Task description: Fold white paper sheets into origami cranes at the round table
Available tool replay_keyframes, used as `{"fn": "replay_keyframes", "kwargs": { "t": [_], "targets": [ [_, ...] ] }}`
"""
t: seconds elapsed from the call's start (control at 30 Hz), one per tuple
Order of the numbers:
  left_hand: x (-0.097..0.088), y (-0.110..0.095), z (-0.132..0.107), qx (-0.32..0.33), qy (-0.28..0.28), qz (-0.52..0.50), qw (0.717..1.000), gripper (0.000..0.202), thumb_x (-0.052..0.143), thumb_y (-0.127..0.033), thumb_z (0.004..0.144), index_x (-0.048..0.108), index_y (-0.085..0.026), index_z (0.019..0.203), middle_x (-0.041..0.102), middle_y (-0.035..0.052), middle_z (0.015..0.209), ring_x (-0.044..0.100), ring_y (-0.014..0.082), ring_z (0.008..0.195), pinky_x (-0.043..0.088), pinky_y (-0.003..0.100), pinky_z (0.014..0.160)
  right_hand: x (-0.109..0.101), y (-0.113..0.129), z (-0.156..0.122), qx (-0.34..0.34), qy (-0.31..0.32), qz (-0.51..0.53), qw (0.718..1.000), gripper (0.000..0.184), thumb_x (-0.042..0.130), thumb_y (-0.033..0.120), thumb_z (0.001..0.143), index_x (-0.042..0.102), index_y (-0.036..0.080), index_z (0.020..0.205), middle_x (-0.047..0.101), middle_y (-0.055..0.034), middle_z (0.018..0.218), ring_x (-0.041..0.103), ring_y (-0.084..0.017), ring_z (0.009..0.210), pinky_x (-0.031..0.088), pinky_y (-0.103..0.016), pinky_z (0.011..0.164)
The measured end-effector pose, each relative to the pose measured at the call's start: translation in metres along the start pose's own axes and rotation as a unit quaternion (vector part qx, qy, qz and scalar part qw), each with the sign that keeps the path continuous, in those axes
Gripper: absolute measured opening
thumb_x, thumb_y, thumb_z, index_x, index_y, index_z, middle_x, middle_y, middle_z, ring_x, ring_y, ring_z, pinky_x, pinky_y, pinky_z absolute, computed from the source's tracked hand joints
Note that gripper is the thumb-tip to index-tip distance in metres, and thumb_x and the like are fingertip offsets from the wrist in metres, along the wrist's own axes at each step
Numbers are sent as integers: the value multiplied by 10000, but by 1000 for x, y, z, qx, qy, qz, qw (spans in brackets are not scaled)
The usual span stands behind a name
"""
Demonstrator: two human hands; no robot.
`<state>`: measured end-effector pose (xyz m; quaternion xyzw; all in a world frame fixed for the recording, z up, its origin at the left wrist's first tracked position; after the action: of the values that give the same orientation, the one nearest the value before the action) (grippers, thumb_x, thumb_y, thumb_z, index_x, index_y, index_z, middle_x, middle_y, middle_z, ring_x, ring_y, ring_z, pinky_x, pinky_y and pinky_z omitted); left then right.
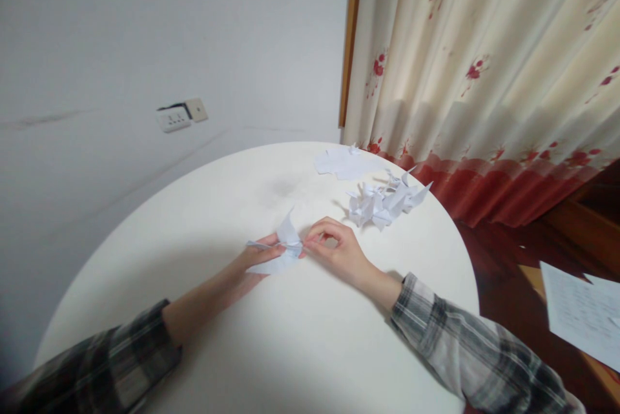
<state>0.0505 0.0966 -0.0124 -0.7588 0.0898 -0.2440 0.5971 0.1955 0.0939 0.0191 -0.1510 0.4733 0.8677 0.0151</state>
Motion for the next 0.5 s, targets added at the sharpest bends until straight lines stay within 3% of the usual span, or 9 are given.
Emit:
{"fn": "replay_keyframes", "kwargs": {
  "t": [0.1,0.17,0.23,0.3,0.4,0.5],
  "targets": [
    [0,-1,0,4,-9,-10,1000,370,695,-364,622,648,-125,900,676,73,818,599,186,776,423,261,708,-6,5,-2,-10,-38,-16,999,69,611,243,765,603,178,742,569,-15,722,516,-119,671,407,-255,621],
    [-8,-1,4,19,-62,-20,998,385,710,-358,597,643,-114,887,672,75,833,599,185,786,426,273,744,-8,9,-4,-16,-49,-26,998,92,598,260,776,600,176,739,571,-14,709,513,-118,666,407,-254,627],
    [-20,-1,6,44,-141,-16,989,420,725,-356,567,630,-116,898,663,63,828,591,168,765,430,265,730,-4,8,-5,8,-28,-12,1000,164,588,313,786,608,168,712,579,-14,677,512,-114,653,407,-247,628],
    [-29,-3,6,64,-200,30,977,393,698,-373,599,618,-122,890,643,32,742,568,142,674,425,245,650,11,-1,-7,82,41,60,994,280,563,400,795,623,152,680,590,-16,633,518,-103,608,414,-234,605],
    [-32,-14,0,112,-242,154,951,281,658,-374,643,609,-138,787,575,-21,603,494,109,550,378,216,541,44,-14,-18,223,176,250,926,524,432,576,806,653,109,720,616,-45,608,550,-95,529,435,-226,545],
    [-24,-29,-10,182,-248,238,921,246,634,-352,669,612,-154,812,591,-18,645,507,125,589,384,218,549,65,-15,-29,309,235,382,839,588,434,615,781,655,72,813,663,-100,720,624,-122,612,470,-228,594]
  ]
}}
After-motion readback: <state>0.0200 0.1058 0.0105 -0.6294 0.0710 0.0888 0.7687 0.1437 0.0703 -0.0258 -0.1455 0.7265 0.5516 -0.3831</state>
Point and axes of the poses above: each hand's wrist, its own z-axis towards the middle knuckle, its own x-axis out of the palm, y = z × x, the point moved 6 cm from there along z, towards the middle knuckle
